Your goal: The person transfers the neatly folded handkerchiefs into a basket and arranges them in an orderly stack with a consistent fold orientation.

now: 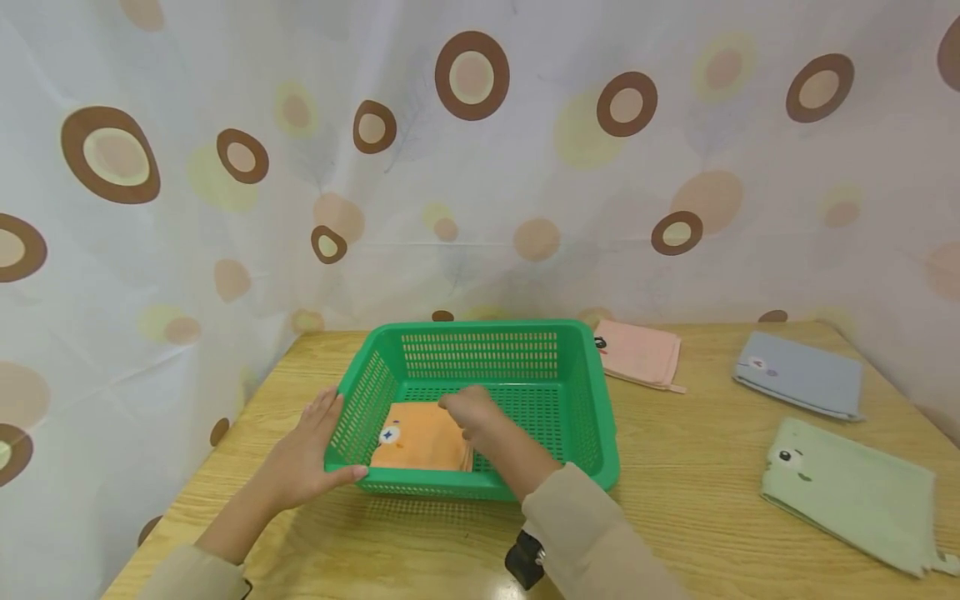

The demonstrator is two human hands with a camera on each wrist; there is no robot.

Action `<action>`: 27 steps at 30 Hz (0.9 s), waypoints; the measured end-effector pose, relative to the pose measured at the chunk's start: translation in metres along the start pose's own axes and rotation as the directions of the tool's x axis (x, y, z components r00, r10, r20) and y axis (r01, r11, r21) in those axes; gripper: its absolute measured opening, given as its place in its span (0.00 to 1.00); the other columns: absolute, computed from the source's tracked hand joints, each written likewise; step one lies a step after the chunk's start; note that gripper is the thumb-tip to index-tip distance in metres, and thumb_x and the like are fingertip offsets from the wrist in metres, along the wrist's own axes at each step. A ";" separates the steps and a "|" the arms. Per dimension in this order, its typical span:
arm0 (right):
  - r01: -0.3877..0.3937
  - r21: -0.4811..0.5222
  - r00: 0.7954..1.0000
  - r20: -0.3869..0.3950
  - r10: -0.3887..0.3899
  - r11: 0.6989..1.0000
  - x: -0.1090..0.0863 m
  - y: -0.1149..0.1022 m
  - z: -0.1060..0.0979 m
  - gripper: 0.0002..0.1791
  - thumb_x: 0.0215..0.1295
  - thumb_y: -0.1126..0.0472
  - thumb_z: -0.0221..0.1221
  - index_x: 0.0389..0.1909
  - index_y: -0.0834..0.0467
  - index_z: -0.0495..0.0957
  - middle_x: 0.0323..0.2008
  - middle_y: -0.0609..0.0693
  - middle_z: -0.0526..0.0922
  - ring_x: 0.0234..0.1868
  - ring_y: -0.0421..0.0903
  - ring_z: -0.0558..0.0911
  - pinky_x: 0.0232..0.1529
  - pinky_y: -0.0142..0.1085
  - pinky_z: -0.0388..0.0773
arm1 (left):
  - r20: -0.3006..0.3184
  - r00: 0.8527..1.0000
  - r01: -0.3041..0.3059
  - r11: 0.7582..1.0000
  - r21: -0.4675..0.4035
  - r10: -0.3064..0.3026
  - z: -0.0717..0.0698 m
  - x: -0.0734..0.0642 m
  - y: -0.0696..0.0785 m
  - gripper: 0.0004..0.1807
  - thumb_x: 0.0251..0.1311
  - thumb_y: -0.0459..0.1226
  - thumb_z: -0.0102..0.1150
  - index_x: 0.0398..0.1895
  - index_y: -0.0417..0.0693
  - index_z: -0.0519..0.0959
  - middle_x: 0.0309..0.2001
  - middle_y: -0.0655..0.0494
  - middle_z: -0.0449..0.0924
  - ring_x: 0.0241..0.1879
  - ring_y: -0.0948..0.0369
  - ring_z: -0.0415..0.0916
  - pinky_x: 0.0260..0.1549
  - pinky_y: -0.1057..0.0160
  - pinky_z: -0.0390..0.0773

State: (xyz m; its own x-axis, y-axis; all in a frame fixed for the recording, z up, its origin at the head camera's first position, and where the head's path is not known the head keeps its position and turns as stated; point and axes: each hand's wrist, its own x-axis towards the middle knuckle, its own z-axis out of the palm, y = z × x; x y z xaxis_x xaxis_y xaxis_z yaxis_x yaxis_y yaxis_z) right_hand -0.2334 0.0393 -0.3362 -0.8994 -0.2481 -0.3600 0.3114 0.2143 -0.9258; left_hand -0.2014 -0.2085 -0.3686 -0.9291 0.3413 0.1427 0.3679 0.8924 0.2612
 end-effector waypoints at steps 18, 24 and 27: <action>0.155 0.060 0.978 -0.149 -0.144 0.986 -0.014 0.001 -0.039 0.26 0.69 0.61 0.43 0.65 0.68 0.59 0.65 0.65 0.62 0.64 0.63 0.65 0.61 0.52 0.68 | -0.009 1.000 -0.009 1.000 0.006 0.009 0.001 0.001 0.000 0.59 0.49 0.64 0.55 0.70 0.31 0.45 0.73 0.38 0.39 0.73 0.44 0.38 0.70 0.46 0.48; 0.158 0.068 0.977 -0.158 -0.145 0.985 -0.019 0.001 -0.047 0.26 0.71 0.58 0.41 0.66 0.68 0.58 0.64 0.65 0.63 0.64 0.62 0.64 0.61 0.50 0.68 | -0.008 1.000 -0.010 1.000 0.004 0.010 0.001 0.001 0.000 0.59 0.49 0.64 0.55 0.70 0.31 0.45 0.73 0.38 0.39 0.73 0.44 0.38 0.70 0.46 0.47; 0.159 0.077 0.978 -0.148 -0.147 0.984 -0.021 0.001 -0.051 0.27 0.72 0.57 0.41 0.67 0.68 0.56 0.65 0.66 0.62 0.65 0.62 0.64 0.62 0.51 0.67 | -0.010 1.000 -0.011 1.000 0.005 0.011 0.001 0.000 0.000 0.59 0.49 0.64 0.55 0.70 0.31 0.45 0.73 0.38 0.39 0.73 0.44 0.38 0.70 0.46 0.48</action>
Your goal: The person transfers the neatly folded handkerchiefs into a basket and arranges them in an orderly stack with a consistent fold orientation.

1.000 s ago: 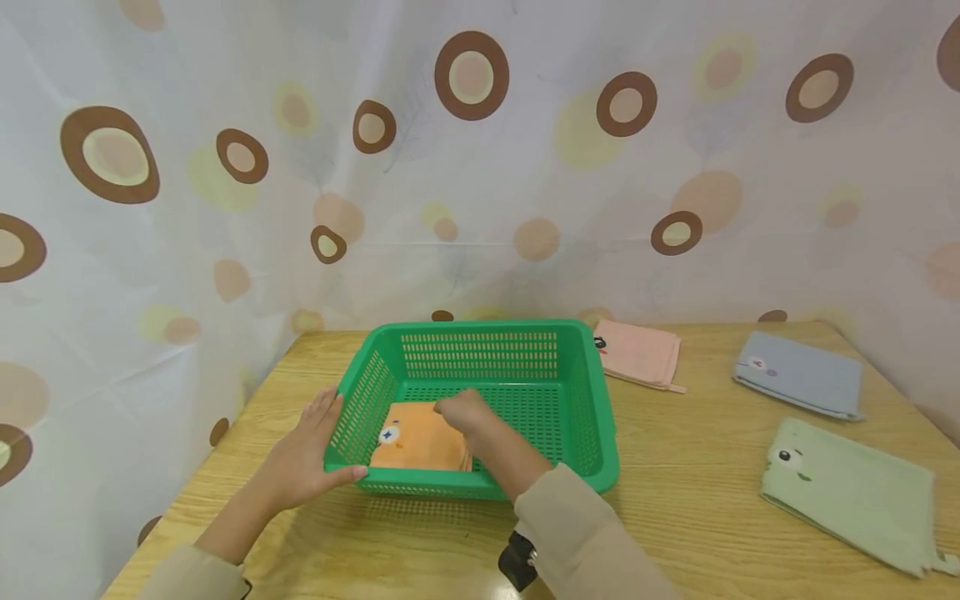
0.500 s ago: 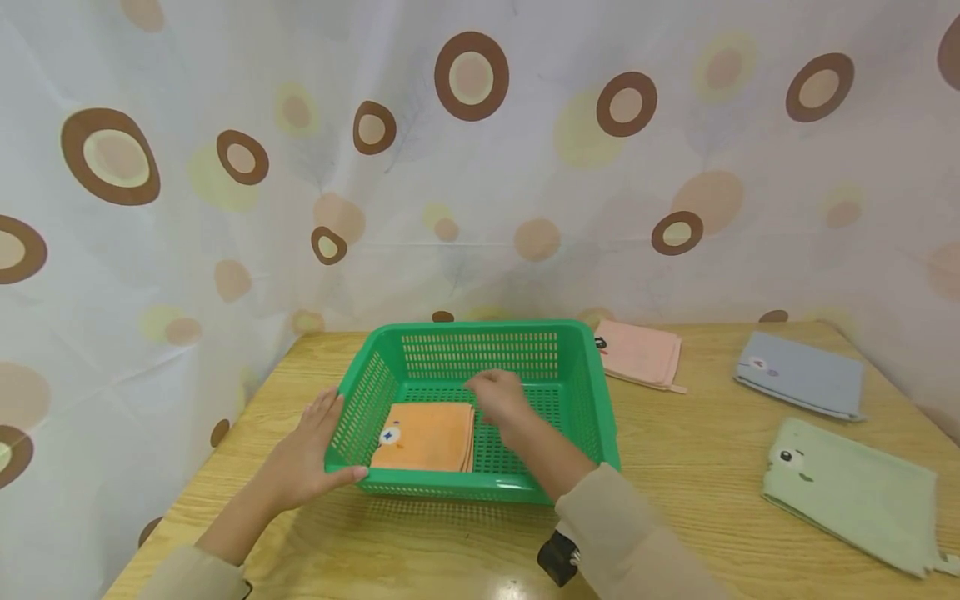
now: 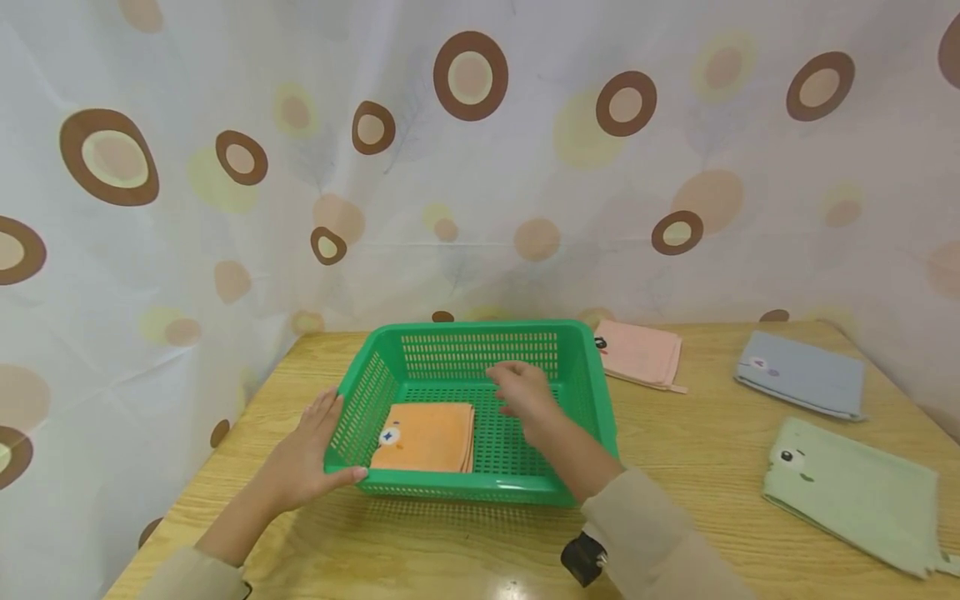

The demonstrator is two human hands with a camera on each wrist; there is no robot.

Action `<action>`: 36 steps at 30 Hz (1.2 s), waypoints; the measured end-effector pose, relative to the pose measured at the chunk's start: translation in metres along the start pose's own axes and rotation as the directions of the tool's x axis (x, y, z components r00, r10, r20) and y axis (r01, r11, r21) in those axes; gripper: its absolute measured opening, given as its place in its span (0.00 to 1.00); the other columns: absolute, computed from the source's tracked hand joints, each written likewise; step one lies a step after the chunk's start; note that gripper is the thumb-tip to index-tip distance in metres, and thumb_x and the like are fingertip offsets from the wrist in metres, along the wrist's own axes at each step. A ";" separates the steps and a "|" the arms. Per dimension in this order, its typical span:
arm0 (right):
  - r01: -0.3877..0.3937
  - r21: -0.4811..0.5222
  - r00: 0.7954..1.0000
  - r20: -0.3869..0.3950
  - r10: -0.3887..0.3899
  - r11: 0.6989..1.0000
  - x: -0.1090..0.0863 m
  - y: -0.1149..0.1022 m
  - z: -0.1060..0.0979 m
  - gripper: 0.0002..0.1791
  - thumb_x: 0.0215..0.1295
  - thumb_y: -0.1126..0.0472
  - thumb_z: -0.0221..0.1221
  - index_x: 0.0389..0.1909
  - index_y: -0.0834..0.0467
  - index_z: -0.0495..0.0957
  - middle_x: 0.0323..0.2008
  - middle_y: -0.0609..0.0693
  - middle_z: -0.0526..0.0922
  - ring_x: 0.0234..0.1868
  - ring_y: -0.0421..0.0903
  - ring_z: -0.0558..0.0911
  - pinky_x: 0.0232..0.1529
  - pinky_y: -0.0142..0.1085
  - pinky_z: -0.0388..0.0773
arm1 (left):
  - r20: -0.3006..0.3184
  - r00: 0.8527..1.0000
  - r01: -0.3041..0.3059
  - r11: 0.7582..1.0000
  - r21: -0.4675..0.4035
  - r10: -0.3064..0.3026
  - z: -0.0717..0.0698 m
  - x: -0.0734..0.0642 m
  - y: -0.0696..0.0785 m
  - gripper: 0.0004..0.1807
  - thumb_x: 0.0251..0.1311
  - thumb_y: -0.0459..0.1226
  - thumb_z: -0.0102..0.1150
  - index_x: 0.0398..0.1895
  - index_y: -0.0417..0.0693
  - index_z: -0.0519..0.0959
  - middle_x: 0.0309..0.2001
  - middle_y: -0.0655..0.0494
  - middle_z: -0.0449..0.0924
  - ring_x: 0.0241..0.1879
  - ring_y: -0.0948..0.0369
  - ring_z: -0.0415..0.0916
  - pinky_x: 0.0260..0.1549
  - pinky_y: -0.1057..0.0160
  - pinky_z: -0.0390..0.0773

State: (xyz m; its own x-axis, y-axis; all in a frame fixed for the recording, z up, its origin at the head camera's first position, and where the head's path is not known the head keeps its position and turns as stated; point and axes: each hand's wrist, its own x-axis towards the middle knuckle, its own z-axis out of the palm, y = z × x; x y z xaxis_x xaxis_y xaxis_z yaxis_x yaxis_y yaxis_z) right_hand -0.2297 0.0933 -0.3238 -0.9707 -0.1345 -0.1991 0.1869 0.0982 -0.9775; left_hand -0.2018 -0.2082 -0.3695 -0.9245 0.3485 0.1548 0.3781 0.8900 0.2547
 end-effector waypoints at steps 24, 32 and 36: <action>0.065 -0.017 0.997 0.041 -0.064 0.998 -0.011 -0.005 -0.036 0.31 0.73 0.52 0.39 0.69 0.67 0.51 0.67 0.66 0.58 0.65 0.60 0.63 0.61 0.46 0.69 | 0.004 1.000 0.004 1.000 -0.005 -0.004 0.001 0.000 -0.001 0.58 0.50 0.64 0.54 0.70 0.30 0.45 0.73 0.36 0.40 0.72 0.43 0.39 0.69 0.45 0.47; 0.070 -0.014 0.997 0.044 -0.069 0.997 -0.013 -0.005 -0.052 0.31 0.74 0.50 0.37 0.70 0.66 0.49 0.68 0.66 0.56 0.66 0.60 0.61 0.61 0.45 0.69 | -0.008 1.000 0.003 1.000 -0.004 -0.003 0.003 0.001 -0.001 0.58 0.49 0.63 0.56 0.70 0.31 0.46 0.73 0.38 0.40 0.73 0.44 0.38 0.69 0.45 0.48; 0.066 -0.018 0.997 0.044 -0.065 0.998 -0.012 -0.004 -0.060 0.33 0.73 0.49 0.37 0.70 0.66 0.48 0.68 0.66 0.55 0.67 0.59 0.61 0.59 0.40 0.71 | -0.007 1.000 0.005 1.000 0.001 -0.005 0.003 0.000 -0.002 0.59 0.49 0.64 0.55 0.71 0.31 0.45 0.73 0.38 0.40 0.73 0.44 0.37 0.70 0.46 0.47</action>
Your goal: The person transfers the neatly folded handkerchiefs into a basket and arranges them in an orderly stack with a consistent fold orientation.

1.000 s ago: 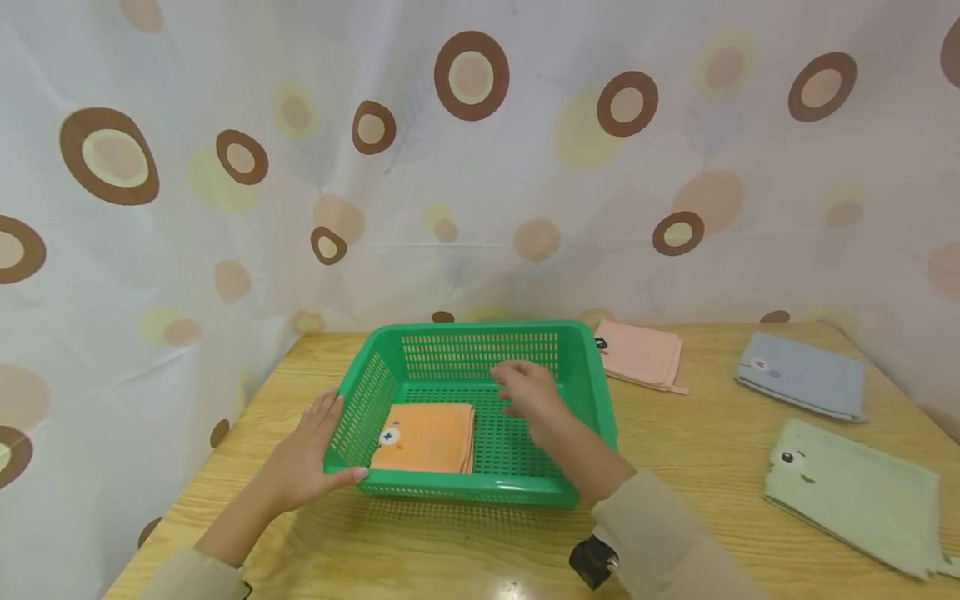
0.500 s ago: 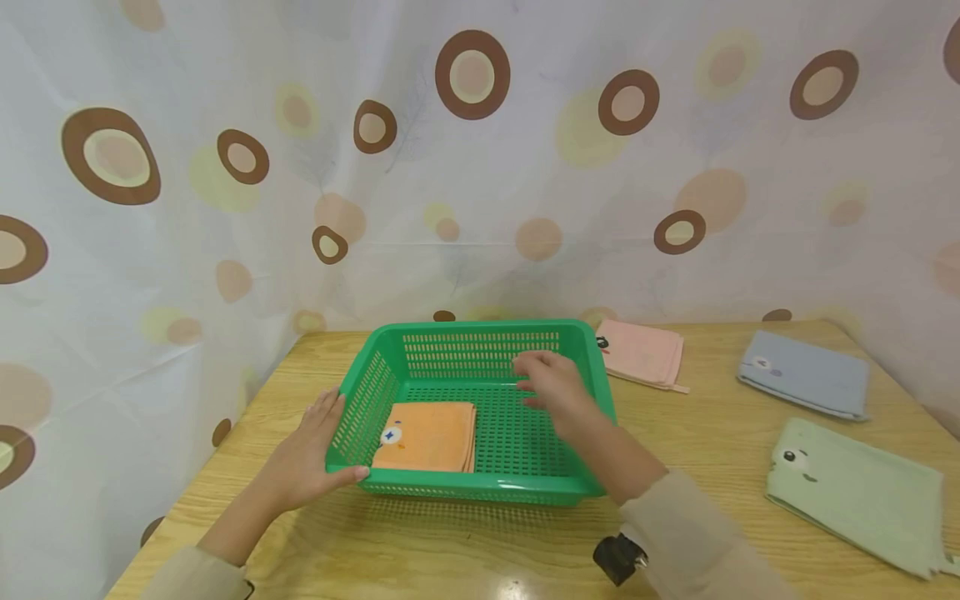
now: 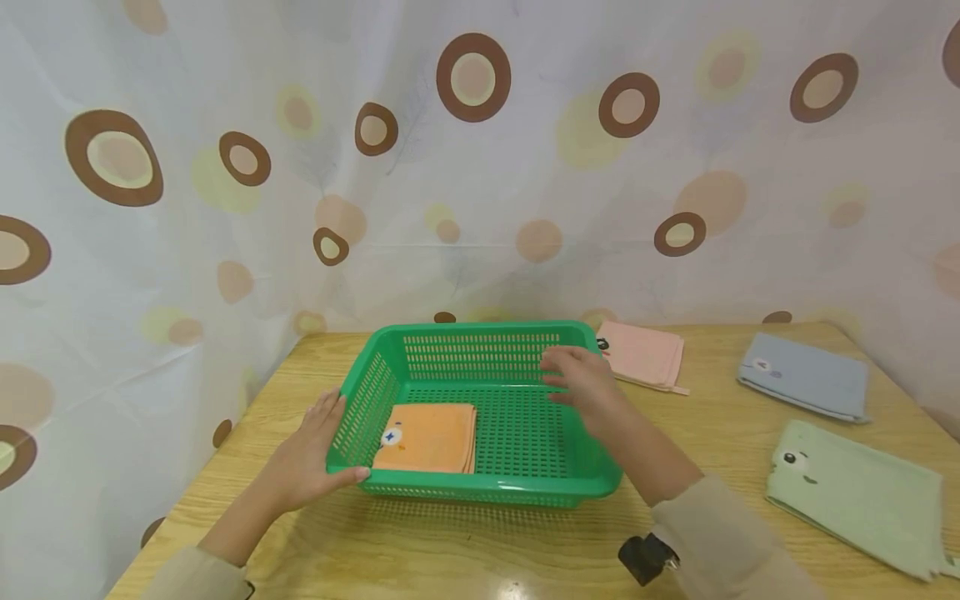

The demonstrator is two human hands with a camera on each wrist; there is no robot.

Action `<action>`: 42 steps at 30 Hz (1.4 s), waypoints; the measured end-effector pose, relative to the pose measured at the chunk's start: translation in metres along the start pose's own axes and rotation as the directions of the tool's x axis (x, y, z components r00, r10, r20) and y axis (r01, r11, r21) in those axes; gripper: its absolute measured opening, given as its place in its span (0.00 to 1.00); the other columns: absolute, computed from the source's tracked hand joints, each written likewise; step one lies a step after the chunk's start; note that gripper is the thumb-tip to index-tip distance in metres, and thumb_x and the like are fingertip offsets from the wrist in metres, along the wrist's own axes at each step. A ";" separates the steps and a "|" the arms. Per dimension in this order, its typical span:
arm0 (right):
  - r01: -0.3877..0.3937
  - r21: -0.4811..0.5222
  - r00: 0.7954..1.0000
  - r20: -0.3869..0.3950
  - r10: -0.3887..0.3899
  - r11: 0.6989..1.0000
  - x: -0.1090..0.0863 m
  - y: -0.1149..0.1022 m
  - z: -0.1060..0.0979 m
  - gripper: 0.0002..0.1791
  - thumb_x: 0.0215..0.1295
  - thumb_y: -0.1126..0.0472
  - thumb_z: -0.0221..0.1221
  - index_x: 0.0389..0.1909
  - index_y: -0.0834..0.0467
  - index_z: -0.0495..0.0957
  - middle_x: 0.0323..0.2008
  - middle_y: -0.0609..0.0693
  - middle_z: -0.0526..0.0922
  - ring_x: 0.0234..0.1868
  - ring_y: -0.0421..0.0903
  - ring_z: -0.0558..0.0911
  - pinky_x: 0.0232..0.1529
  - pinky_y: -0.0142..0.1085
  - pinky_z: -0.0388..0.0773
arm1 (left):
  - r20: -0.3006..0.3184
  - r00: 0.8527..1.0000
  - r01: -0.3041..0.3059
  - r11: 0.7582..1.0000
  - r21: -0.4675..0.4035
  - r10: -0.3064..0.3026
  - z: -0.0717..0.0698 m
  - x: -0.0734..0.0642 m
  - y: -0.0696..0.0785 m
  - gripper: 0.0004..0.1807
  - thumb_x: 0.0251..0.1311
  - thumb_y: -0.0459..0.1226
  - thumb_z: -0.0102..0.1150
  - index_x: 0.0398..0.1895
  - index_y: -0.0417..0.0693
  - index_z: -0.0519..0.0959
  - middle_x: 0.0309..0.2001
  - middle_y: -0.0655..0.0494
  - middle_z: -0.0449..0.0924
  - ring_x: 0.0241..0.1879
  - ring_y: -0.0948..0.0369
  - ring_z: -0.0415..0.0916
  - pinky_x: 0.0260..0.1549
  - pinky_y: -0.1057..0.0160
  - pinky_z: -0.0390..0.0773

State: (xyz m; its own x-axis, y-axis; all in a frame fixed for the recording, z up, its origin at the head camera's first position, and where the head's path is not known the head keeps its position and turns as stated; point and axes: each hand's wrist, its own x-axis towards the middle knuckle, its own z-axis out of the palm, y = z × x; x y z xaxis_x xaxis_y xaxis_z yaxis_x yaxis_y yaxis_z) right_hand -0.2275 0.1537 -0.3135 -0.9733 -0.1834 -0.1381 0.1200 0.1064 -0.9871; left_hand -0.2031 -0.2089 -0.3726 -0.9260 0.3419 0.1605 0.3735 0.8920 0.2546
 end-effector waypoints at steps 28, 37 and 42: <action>0.016 0.099 1.000 0.001 -0.017 0.995 -0.007 0.012 -0.069 0.15 0.71 0.48 0.44 0.53 0.48 0.62 0.38 0.31 0.74 0.40 0.28 0.78 0.44 0.25 0.78 | 0.025 1.000 0.006 1.000 -0.006 -0.005 -0.001 0.000 0.000 0.59 0.50 0.64 0.54 0.71 0.31 0.44 0.73 0.38 0.38 0.73 0.44 0.36 0.70 0.46 0.46; 0.009 0.173 1.000 -0.024 -0.004 0.985 -0.015 0.027 -0.095 0.10 0.70 0.49 0.47 0.48 0.47 0.66 0.36 0.30 0.78 0.38 0.29 0.79 0.42 0.25 0.79 | 0.006 1.000 0.004 1.000 -0.004 -0.004 -0.001 -0.001 0.001 0.58 0.50 0.63 0.55 0.70 0.31 0.45 0.73 0.38 0.39 0.73 0.43 0.38 0.70 0.46 0.47; -0.005 0.167 1.000 -0.023 0.009 0.986 -0.021 0.035 -0.110 0.05 0.70 0.50 0.47 0.42 0.43 0.69 0.35 0.29 0.78 0.37 0.29 0.79 0.41 0.25 0.79 | 0.003 1.000 0.002 1.000 -0.004 -0.002 -0.001 -0.001 0.001 0.58 0.49 0.63 0.55 0.70 0.31 0.45 0.73 0.39 0.39 0.73 0.44 0.38 0.70 0.46 0.47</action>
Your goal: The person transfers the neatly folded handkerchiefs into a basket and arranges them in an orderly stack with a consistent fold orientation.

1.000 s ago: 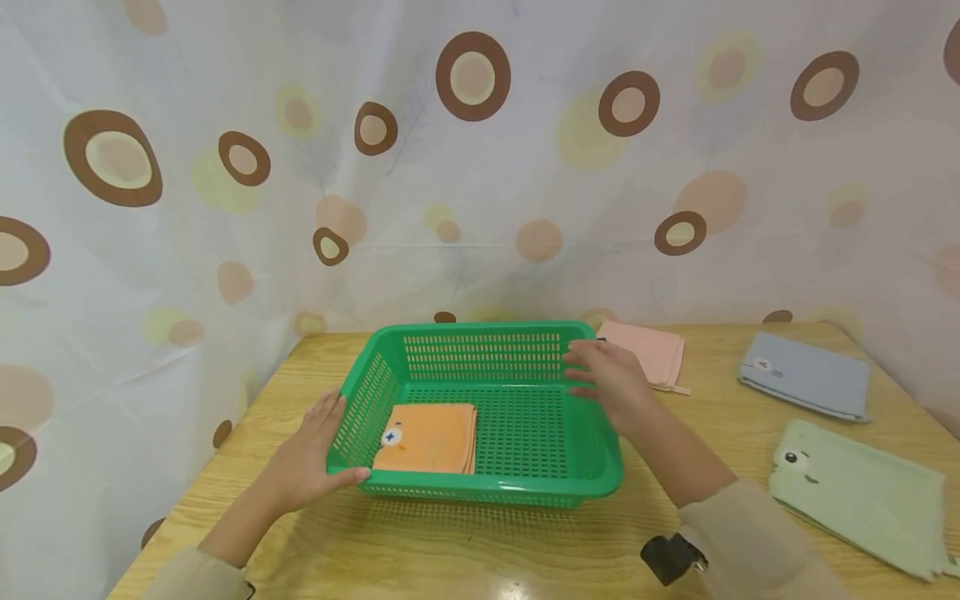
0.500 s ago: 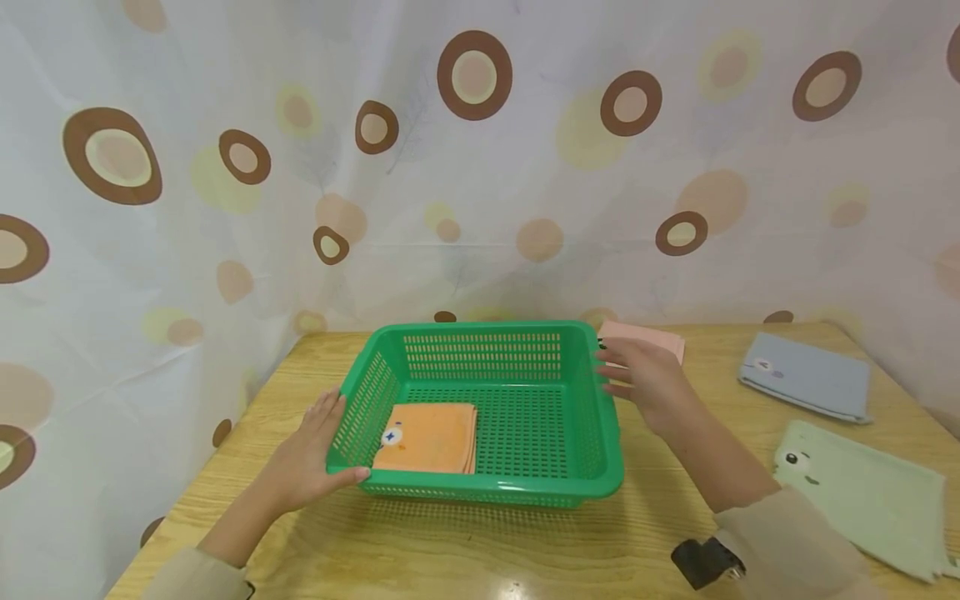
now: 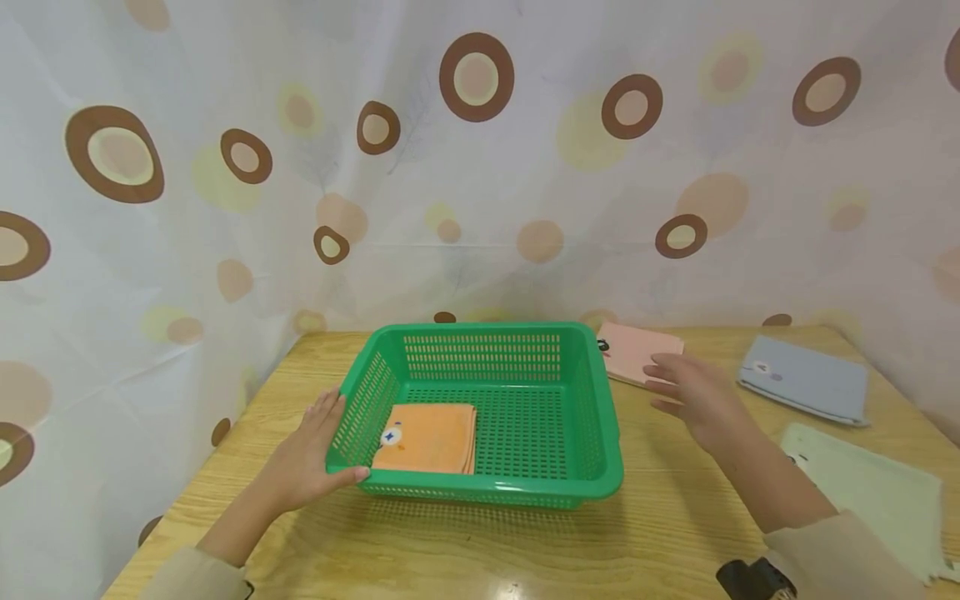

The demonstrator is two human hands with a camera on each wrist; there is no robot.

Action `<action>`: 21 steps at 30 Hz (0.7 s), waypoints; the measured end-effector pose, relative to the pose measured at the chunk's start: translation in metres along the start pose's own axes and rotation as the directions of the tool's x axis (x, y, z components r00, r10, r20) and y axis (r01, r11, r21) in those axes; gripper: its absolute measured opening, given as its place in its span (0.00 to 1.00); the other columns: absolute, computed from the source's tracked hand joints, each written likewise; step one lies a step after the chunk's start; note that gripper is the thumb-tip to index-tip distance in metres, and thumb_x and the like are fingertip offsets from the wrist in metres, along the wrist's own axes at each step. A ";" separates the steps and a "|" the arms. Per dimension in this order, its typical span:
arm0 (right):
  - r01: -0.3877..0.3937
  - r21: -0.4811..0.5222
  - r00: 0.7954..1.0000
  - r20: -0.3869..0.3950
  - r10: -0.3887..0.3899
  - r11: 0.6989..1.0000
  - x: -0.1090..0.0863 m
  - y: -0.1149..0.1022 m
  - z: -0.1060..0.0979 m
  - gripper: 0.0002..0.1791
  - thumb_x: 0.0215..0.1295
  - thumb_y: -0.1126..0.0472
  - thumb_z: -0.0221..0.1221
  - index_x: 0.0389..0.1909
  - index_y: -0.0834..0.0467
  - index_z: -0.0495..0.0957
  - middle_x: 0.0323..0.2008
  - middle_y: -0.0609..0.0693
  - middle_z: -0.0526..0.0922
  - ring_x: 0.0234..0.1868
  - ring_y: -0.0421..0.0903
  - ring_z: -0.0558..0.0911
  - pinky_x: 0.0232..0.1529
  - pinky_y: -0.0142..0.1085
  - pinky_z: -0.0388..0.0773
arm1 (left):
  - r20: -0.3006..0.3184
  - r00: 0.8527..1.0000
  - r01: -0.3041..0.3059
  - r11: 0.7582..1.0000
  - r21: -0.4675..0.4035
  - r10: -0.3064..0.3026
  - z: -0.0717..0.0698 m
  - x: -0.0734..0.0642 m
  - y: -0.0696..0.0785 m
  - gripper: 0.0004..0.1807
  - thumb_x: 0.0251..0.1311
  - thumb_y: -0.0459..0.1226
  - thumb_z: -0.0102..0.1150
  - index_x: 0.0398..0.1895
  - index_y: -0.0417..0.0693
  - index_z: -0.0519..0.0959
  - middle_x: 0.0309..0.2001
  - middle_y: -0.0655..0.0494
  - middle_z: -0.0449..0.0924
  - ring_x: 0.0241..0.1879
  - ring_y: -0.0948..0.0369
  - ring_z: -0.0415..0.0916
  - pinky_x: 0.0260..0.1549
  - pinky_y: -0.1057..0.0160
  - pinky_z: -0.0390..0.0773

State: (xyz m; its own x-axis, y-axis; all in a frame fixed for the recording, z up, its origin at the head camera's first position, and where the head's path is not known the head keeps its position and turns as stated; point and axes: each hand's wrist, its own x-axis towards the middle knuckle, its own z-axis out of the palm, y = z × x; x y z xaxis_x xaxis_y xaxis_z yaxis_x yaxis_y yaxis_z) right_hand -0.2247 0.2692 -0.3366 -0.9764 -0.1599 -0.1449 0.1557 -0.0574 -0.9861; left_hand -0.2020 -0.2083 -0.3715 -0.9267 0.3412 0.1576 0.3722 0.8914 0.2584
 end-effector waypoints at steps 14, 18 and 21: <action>-0.089 -0.041 0.994 -0.060 0.086 0.995 -0.012 0.020 -0.042 0.05 0.70 0.49 0.46 0.40 0.43 0.69 0.31 0.28 0.77 0.34 0.28 0.79 0.39 0.27 0.80 | 0.009 1.000 -0.003 1.000 -0.016 0.003 0.002 0.000 0.000 0.58 0.49 0.64 0.55 0.71 0.32 0.45 0.73 0.39 0.39 0.73 0.44 0.37 0.70 0.46 0.47; -0.110 -0.053 0.992 -0.073 0.106 0.992 -0.016 0.025 -0.053 0.05 0.71 0.49 0.45 0.41 0.44 0.66 0.30 0.27 0.77 0.33 0.28 0.79 0.38 0.28 0.80 | 0.008 1.000 -0.005 1.000 -0.008 0.005 0.002 0.000 0.000 0.59 0.50 0.64 0.54 0.70 0.31 0.45 0.73 0.38 0.39 0.73 0.44 0.37 0.70 0.46 0.47; -0.122 -0.027 0.989 -0.082 0.119 0.992 -0.021 0.028 -0.059 0.04 0.71 0.51 0.45 0.39 0.43 0.68 0.29 0.27 0.78 0.33 0.29 0.79 0.37 0.29 0.80 | 0.008 1.000 -0.007 1.000 -0.008 0.007 0.002 0.000 0.000 0.59 0.50 0.65 0.54 0.70 0.30 0.45 0.73 0.37 0.39 0.72 0.43 0.37 0.70 0.46 0.47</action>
State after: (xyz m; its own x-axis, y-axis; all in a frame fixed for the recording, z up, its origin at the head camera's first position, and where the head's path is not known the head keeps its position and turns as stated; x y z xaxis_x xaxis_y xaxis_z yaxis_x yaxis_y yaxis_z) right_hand -0.2089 0.3295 -0.3664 -0.9599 -0.0840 -0.2674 0.2693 -0.0114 -0.9630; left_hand -0.2020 -0.2078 -0.3731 -0.9244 0.3501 0.1514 0.3791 0.8867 0.2647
